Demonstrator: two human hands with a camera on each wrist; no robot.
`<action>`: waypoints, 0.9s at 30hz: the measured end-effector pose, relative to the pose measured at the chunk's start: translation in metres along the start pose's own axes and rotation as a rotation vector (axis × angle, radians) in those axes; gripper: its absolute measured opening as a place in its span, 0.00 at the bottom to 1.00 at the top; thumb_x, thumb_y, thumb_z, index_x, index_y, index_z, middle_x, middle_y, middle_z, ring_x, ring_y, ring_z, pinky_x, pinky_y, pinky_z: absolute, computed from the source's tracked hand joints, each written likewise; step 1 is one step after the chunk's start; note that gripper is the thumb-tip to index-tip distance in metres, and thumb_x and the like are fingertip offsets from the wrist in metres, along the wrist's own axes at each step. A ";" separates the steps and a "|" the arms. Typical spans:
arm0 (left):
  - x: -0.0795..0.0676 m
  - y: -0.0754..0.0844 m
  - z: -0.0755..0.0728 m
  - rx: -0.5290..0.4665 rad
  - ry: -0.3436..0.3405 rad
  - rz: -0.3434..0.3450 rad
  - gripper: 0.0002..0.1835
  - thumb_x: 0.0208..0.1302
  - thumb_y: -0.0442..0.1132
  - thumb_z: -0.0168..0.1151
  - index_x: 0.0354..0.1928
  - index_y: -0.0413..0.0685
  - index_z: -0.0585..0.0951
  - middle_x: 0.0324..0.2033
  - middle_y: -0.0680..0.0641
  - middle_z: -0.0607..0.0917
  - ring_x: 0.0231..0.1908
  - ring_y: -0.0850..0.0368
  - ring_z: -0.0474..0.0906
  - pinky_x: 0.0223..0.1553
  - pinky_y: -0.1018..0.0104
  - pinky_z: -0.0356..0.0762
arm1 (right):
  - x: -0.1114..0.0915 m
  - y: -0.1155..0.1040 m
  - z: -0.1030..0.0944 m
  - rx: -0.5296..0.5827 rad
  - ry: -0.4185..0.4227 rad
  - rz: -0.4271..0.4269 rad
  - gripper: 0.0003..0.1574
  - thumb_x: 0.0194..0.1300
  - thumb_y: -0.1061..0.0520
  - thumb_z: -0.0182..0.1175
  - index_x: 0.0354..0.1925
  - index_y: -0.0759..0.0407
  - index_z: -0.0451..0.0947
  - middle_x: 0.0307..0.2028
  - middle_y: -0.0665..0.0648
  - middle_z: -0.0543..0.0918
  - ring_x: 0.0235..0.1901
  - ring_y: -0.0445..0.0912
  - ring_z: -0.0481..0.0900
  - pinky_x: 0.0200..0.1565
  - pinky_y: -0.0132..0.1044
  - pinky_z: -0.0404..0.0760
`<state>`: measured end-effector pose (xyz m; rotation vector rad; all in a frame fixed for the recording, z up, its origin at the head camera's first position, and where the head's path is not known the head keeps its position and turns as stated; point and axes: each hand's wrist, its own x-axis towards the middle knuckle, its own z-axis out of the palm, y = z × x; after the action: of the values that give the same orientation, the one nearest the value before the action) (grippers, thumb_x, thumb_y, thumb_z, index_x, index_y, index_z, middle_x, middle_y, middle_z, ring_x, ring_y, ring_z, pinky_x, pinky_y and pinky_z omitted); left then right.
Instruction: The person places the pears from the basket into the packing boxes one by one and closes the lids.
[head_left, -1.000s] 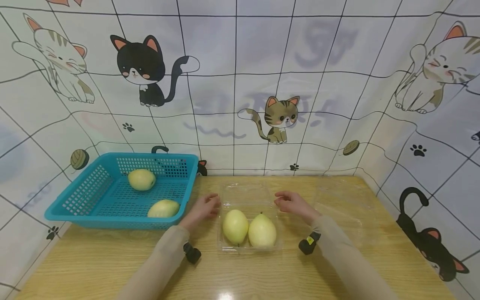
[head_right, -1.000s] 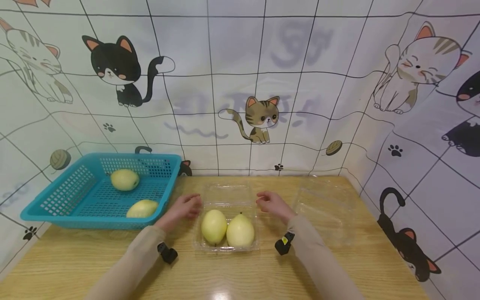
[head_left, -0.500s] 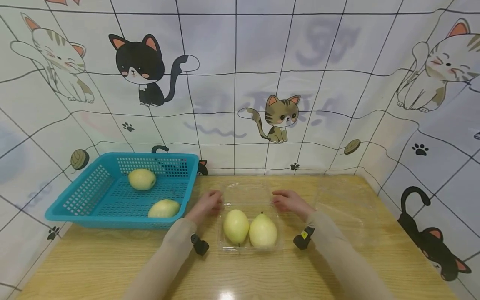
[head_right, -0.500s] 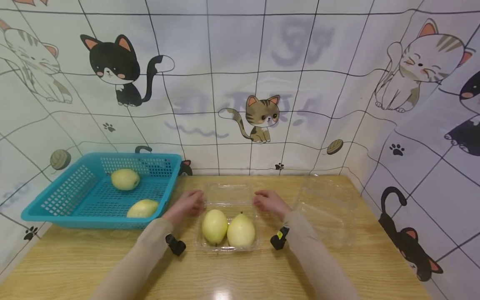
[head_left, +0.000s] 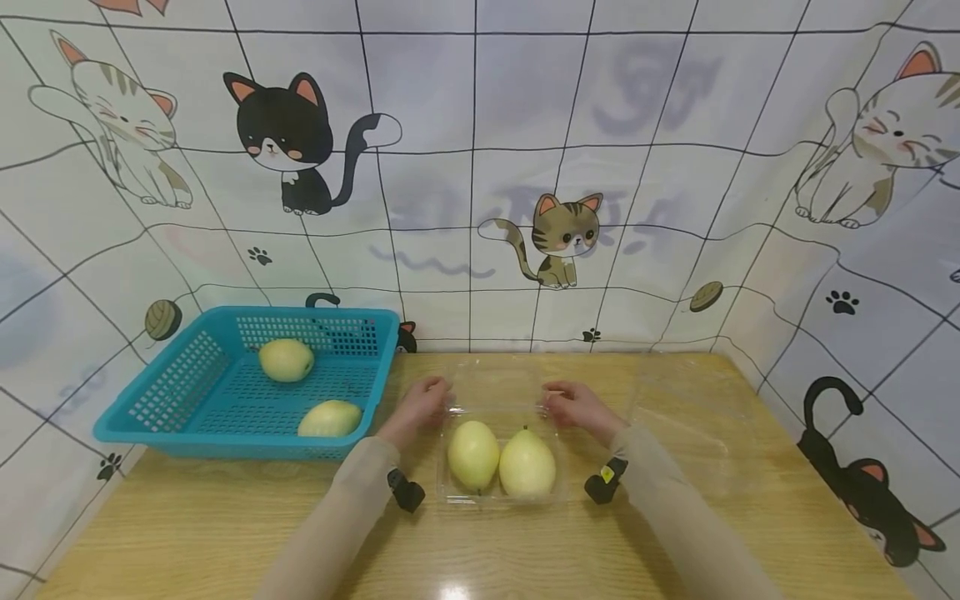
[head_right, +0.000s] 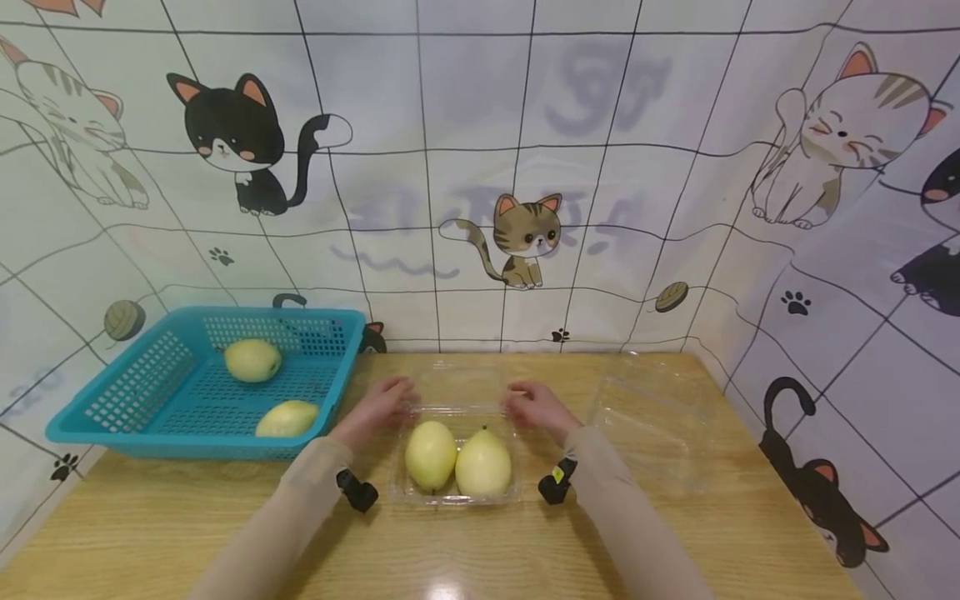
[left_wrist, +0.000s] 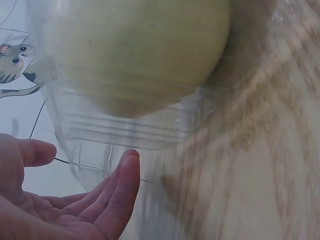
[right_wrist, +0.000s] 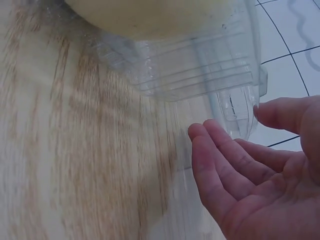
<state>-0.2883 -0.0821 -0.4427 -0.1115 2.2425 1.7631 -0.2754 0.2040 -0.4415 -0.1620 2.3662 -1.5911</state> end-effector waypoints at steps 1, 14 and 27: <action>-0.001 0.001 0.001 -0.003 -0.001 0.006 0.29 0.74 0.46 0.47 0.69 0.33 0.61 0.51 0.35 0.78 0.42 0.47 0.78 0.42 0.60 0.79 | 0.000 0.000 0.000 0.007 0.004 -0.005 0.31 0.73 0.59 0.50 0.66 0.78 0.59 0.54 0.73 0.76 0.49 0.55 0.78 0.47 0.42 0.80; -0.007 0.007 0.004 -0.061 -0.023 0.076 0.29 0.75 0.41 0.46 0.71 0.35 0.56 0.56 0.28 0.75 0.45 0.38 0.80 0.41 0.57 0.81 | -0.004 -0.004 -0.001 0.036 0.045 -0.042 0.31 0.71 0.62 0.53 0.67 0.74 0.59 0.54 0.74 0.72 0.47 0.56 0.79 0.48 0.47 0.80; -0.017 0.015 0.005 -0.079 -0.010 0.115 0.29 0.76 0.42 0.44 0.73 0.39 0.53 0.60 0.28 0.70 0.45 0.36 0.80 0.40 0.58 0.82 | -0.017 -0.015 -0.004 -0.006 0.059 -0.097 0.33 0.67 0.65 0.53 0.68 0.74 0.58 0.55 0.74 0.71 0.48 0.58 0.78 0.50 0.46 0.79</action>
<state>-0.2743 -0.0753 -0.4250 0.0105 2.2135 1.9066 -0.2615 0.2060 -0.4235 -0.2370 2.4425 -1.6543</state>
